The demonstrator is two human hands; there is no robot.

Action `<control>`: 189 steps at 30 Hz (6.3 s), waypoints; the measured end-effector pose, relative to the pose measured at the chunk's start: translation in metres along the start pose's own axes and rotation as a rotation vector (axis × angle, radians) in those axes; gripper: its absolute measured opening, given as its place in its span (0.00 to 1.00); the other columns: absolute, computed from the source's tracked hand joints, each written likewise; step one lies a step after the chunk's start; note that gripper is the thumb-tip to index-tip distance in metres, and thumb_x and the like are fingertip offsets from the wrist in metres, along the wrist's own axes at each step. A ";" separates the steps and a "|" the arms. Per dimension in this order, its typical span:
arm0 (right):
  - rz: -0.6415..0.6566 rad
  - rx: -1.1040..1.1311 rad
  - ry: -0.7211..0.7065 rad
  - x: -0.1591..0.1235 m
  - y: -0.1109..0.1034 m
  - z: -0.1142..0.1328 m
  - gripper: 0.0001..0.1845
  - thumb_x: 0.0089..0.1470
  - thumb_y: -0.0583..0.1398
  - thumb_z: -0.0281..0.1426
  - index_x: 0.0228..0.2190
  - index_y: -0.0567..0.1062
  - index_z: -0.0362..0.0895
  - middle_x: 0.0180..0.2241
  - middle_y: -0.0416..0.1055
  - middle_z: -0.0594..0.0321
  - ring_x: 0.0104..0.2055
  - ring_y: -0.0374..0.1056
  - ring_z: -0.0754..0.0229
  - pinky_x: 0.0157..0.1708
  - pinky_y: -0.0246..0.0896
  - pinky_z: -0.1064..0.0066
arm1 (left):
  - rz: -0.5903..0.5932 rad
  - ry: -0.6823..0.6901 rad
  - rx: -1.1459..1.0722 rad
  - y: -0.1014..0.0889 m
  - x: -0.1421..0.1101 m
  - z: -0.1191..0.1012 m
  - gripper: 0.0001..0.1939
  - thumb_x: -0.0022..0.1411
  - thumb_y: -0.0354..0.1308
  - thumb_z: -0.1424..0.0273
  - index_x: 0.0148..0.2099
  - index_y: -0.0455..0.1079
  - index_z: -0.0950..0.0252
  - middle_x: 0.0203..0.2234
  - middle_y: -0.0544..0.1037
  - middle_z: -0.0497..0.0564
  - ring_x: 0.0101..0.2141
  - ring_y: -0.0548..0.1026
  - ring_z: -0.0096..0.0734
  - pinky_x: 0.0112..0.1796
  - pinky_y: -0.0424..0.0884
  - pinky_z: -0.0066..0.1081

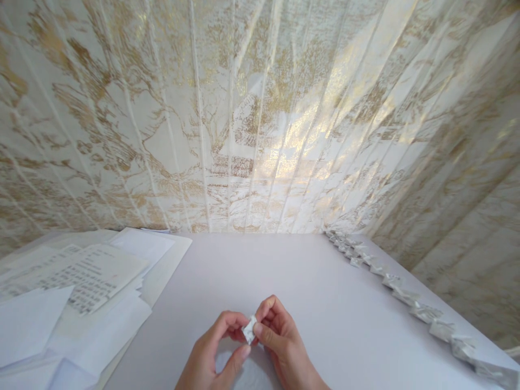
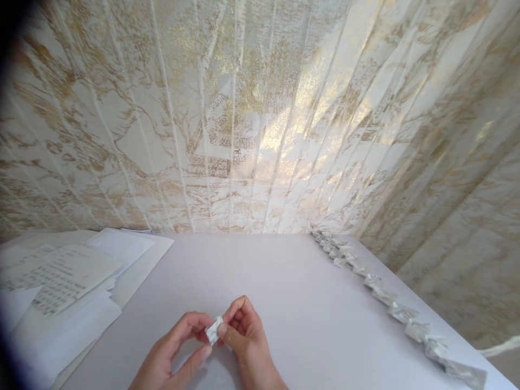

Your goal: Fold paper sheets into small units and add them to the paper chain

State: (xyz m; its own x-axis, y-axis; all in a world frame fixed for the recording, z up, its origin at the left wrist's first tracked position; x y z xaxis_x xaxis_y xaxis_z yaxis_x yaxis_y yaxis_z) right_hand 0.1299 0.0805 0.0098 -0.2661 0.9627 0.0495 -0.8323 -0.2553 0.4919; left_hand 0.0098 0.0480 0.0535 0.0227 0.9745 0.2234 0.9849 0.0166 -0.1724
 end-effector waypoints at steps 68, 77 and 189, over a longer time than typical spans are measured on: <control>0.189 -1.365 -0.748 -0.029 0.056 0.047 0.14 0.46 0.52 0.18 0.35 0.63 0.45 0.32 0.66 0.59 0.33 0.59 0.54 0.32 0.58 0.64 | 0.015 -0.351 -0.264 0.007 -0.003 0.049 0.19 0.54 0.61 0.51 0.33 0.75 0.64 0.25 0.77 0.48 0.31 0.74 0.34 0.35 0.69 0.27; 0.168 -1.176 -0.689 -0.026 0.043 0.057 0.13 0.54 0.56 0.19 0.38 0.73 0.48 0.34 0.63 0.61 0.34 0.61 0.58 0.34 0.60 0.67 | -0.026 -0.479 -0.441 0.013 -0.008 0.073 0.23 0.49 0.62 0.48 0.32 0.77 0.65 0.23 0.73 0.47 0.30 0.71 0.35 0.36 0.69 0.33; 0.019 -0.296 0.062 -0.004 0.002 0.002 0.19 0.43 0.70 0.45 0.27 0.76 0.41 0.23 0.70 0.66 0.24 0.59 0.67 0.27 0.52 0.74 | -0.068 0.078 0.151 -0.016 0.001 0.015 0.08 0.63 0.54 0.62 0.34 0.67 0.59 0.29 0.77 0.45 0.33 0.77 0.30 0.37 0.70 0.25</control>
State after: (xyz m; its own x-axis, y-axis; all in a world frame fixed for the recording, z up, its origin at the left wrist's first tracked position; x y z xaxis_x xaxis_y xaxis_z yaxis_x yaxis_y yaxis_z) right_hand 0.1303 0.0764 0.0120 -0.3041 0.9526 -0.0013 -0.9302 -0.2966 0.2163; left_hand -0.0084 0.0521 0.0424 -0.0240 0.9499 0.3117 0.9476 0.1209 -0.2956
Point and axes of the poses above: each hand's wrist, its own x-axis towards the middle knuckle, its own y-axis out of the palm, z = x × y, the point moved 9 cm from there along x, towards the middle knuckle
